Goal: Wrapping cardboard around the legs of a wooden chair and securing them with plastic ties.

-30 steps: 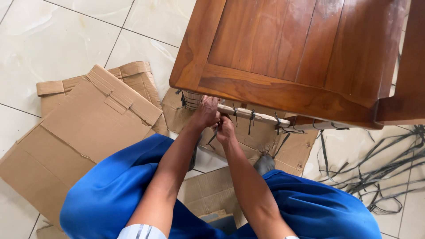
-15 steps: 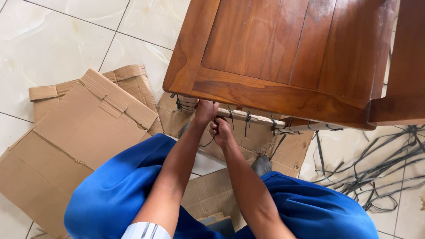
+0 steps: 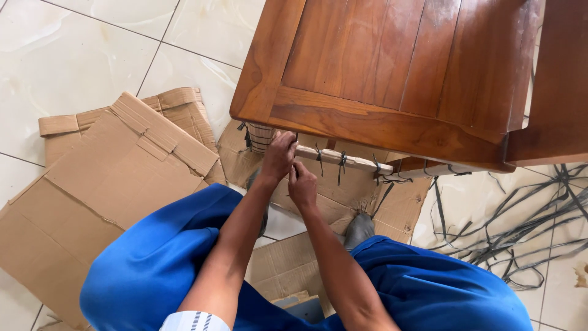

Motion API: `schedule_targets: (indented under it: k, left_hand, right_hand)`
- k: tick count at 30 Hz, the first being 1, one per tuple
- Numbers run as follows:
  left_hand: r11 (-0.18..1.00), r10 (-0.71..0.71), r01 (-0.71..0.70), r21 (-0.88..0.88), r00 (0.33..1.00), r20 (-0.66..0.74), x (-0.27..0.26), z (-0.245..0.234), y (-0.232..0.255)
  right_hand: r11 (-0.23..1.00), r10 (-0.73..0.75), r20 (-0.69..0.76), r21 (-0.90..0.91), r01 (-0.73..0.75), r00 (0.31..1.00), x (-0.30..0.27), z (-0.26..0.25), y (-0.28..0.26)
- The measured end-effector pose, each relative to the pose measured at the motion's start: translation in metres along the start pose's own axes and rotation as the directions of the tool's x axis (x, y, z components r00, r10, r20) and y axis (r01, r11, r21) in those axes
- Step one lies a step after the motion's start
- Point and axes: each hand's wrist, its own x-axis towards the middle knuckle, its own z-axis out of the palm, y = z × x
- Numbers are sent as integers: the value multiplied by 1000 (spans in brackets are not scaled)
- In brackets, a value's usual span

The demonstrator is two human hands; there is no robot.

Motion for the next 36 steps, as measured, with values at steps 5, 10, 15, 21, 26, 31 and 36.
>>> schedule_targets:
  k: [5,10,15,21,26,31,36]
  left_hand:
    - [997,-37,39,-63,999,20,-10,-4,-9]
    - [993,-79,83,-84,995,53,-9,-13,-7]
    - [990,-78,81,-112,997,26,-11,1,-24]
    - [994,-56,62,-89,996,68,-7,-24,6]
    - [981,55,-82,174,987,153,-5,-27,9]
    - [959,38,-83,272,985,166,-4,-21,16]
    - [961,-19,-30,275,984,174,-6,5,-8]
  right_hand:
    - [983,-135,-37,-128,129,990,35,-18,-12]
    - [980,-68,14,-186,70,998,95,-7,12]
    - [978,135,124,-178,-112,983,123,3,27]
    - [970,232,73,-91,-225,970,151,36,84]
    - [892,313,135,298,-340,940,150,32,82]
    - [692,389,285,537,-482,876,149,39,111]
    - [652,277,209,676,-343,938,82,-15,13]
